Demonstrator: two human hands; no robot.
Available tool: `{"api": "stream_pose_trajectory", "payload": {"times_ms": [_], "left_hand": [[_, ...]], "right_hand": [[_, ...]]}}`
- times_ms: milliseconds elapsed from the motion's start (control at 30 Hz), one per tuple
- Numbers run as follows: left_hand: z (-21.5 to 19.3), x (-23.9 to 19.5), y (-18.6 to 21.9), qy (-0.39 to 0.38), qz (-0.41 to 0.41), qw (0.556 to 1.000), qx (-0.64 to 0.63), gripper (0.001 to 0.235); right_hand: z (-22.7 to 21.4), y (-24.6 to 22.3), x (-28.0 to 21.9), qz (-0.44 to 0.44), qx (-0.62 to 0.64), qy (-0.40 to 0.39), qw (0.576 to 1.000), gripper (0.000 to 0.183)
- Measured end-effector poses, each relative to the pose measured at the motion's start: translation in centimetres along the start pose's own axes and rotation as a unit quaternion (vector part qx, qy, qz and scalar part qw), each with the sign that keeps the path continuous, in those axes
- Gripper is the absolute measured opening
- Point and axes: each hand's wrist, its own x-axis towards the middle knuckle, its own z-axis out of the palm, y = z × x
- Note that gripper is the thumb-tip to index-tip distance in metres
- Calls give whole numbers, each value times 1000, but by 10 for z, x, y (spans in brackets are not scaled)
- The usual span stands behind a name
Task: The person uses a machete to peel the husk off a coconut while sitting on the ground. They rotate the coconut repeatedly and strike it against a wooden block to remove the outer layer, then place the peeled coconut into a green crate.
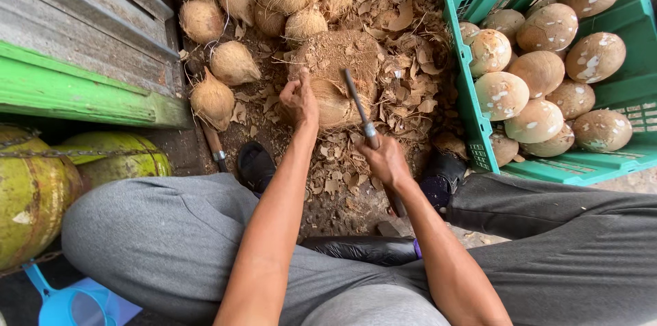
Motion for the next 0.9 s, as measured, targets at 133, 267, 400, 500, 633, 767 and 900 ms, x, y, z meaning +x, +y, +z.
{"api": "stream_pose_trajectory", "payload": {"times_ms": [133, 267, 400, 500, 633, 767, 900], "left_hand": [[-8, -6, -2, -17, -39, 999, 23, 31], [7, -1, -3, -22, -108, 994, 16, 20], [7, -5, -14, 52, -73, 982, -165, 21], [9, -9, 8, 48, -74, 992, -86, 15], [-33, -19, 30, -7, -147, 989, 24, 18], [-29, -24, 65, 11, -140, 988, 70, 29], [-48, -12, 56, -59, -103, 993, -19, 24]], "right_hand": [[-24, -26, -11, -169, 182, 75, 966, 33], [-1, -15, 0, -299, 341, 121, 883, 37], [34, 5, -1, 54, 84, -8, 995, 25], [4, -7, -4, -15, 9, 30, 999, 36], [-8, -26, -18, -206, 226, 97, 947, 35], [2, -24, -4, -237, 262, 109, 929, 40], [17, -9, -1, 11, 19, -49, 999, 34]]}}
